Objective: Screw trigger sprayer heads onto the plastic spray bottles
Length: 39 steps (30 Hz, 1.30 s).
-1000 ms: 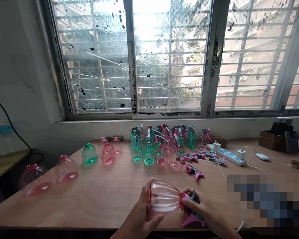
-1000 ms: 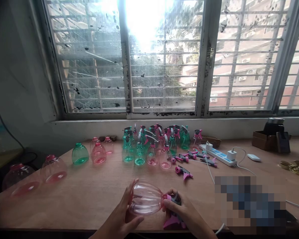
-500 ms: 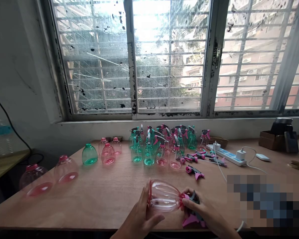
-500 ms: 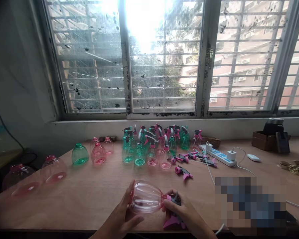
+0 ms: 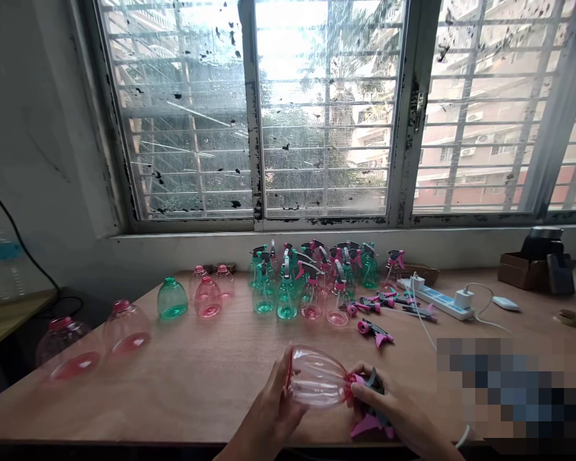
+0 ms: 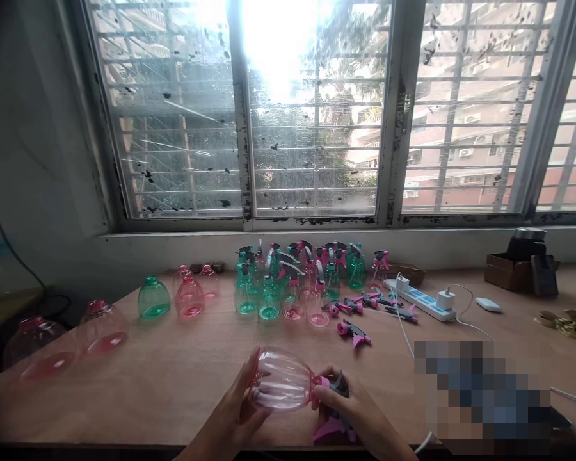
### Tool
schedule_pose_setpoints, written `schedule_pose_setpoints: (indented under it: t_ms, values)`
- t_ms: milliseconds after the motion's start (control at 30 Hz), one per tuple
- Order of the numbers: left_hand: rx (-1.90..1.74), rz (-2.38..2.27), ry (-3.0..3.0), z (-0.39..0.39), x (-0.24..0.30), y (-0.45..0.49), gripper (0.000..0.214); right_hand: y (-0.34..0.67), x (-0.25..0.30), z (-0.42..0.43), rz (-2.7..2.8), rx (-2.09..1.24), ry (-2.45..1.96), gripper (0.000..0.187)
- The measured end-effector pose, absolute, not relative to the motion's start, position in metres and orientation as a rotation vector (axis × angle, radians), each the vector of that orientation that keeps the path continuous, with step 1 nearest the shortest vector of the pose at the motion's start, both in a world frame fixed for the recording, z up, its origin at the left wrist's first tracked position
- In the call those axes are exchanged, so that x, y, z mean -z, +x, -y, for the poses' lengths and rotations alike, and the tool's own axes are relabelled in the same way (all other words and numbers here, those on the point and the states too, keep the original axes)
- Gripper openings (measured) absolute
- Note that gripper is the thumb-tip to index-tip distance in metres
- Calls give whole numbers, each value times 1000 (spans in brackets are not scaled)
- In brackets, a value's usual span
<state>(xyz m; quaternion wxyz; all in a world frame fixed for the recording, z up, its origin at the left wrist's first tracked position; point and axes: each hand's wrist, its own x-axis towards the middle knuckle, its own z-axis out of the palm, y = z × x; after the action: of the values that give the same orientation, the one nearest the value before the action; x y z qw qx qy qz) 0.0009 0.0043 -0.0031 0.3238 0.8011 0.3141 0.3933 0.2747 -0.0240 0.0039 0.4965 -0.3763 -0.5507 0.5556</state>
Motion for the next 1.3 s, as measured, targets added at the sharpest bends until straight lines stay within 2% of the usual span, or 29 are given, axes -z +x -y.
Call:
schedule_pose_setpoints:
  t_ms: [167,333,633,833,1100,1300]
  values:
    - [-978,-822,2108,-4,4,0,95,275,0,23,1332,-1349,-895,40]
    - [-916,-850,2060,2,-8,-1,97,274,-3,23,1334,-1350,-890,42]
    - [-1041,-777,2055,-5,1,3,82,273,-9,26,1344,-1347,-948,48]
    - [-972,-777,2045,-8,10,-2,103,272,-10,27,1369,-1341,-962,49]
    - [-907,-822,2053,3,-10,-1,96,272,-5,22,1346,-1363,-961,52]
    - [-968,-800,2066,-3,0,1,90,273,-4,23,1357,-1370,-947,51]
